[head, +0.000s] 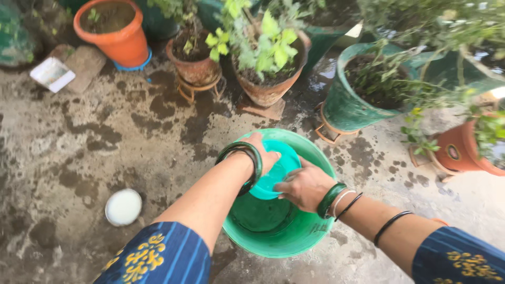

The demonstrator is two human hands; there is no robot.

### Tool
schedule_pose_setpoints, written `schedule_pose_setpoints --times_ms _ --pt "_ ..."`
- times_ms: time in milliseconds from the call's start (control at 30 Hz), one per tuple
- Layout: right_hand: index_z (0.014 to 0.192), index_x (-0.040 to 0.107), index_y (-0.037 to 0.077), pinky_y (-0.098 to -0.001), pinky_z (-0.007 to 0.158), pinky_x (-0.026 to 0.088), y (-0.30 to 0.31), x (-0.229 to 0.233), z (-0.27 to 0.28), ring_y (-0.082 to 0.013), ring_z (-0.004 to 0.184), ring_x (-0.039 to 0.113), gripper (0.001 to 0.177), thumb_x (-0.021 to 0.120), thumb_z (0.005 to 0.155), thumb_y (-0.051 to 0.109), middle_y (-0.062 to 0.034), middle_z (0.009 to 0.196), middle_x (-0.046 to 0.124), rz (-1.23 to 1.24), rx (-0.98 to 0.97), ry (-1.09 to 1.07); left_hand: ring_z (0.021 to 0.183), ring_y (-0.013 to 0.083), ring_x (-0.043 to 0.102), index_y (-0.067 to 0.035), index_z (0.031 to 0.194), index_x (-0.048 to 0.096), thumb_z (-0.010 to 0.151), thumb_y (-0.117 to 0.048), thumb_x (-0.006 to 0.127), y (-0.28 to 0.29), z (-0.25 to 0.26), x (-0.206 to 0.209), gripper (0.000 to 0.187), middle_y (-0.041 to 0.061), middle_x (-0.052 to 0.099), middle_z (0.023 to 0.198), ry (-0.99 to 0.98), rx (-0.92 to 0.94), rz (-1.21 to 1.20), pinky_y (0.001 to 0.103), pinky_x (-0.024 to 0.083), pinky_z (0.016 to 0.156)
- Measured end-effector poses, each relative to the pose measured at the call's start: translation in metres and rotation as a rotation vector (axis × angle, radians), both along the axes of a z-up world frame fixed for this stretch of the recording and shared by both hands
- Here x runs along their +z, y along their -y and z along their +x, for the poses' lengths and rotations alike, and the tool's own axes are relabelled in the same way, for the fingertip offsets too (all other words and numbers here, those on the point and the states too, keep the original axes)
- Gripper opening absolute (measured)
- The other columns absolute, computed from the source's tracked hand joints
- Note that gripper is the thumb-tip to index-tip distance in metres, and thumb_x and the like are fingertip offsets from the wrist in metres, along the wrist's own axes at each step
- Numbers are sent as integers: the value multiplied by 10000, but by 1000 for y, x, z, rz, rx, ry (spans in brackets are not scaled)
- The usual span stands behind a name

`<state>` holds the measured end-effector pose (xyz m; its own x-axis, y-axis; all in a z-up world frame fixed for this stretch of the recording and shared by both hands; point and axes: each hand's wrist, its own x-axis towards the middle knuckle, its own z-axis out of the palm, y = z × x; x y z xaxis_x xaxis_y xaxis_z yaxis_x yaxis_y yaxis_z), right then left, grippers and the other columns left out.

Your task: The person repeatedly scoops water from a green bucket using a teal mug and pours it into various potted plants on a balcony. The person waters multiple plants including flowering shrubs and conifers, refilling the mug from the bucket as needed.

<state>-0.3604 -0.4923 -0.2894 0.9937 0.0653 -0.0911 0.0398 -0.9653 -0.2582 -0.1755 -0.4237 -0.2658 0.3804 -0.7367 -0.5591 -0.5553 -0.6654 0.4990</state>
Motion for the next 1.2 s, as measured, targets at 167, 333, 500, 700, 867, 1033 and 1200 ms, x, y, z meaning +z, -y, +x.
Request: schedule_pose_setpoints --times_ms 167,333,500,700,867,1033,1200 --pt "1074 706 186 -533 963 420 18 42 -15 -272 839 710 223 706 874 284 -25 820 753 5 -134 59 1256 317 619 -42 1427 520 891 -435 714 33 23 -10 692 209 618 1382 -171 103 -141 415 497 1059" --pt "1030 701 184 -550 1024 423 64 72 -39 -265 785 721 190 693 869 285 -7 748 744 0 -134 178 1132 208 705 -19 1312 638 856 -344 735 90 17 -32 569 152 736 1260 -427 255 -328 351 550 978" --pt "1002 728 212 -526 909 477 127 89 -91 -330 711 691 186 733 842 306 -91 647 696 -99 -177 72 1061 238 715 -18 1304 605 836 -292 762 157 -38 -17 565 153 734 1215 -428 288 -330 412 590 907" --pt "966 732 212 -514 875 497 205 115 -149 -353 712 683 167 734 821 296 -93 656 699 -97 -214 103 969 215 675 -138 1344 615 886 -354 726 207 -103 56 518 46 684 1180 -360 267 -83 457 581 758" --pt "955 753 226 -532 859 496 255 125 -179 -339 730 707 194 741 773 291 -94 659 705 -169 -278 12 848 189 686 -207 1350 653 880 -275 730 243 -139 66 481 62 755 1096 -411 188 -127 396 567 642" --pt "1023 767 230 -514 834 523 288 132 -199 -371 758 702 231 730 813 318 -113 708 727 -130 -351 14 784 270 670 -251 1401 617 904 -148 651 281 -145 29 508 129 762 1026 -269 64 -31 420 549 668" --pt "1070 776 254 -513 738 562 304 136 -204 -387 772 712 261 729 824 326 -139 787 744 -105 -460 -115 1004 174 746 -172 1309 734 900 -61 624 288 -130 -46 437 59 780 1156 -229 -46 -126 323 574 896"
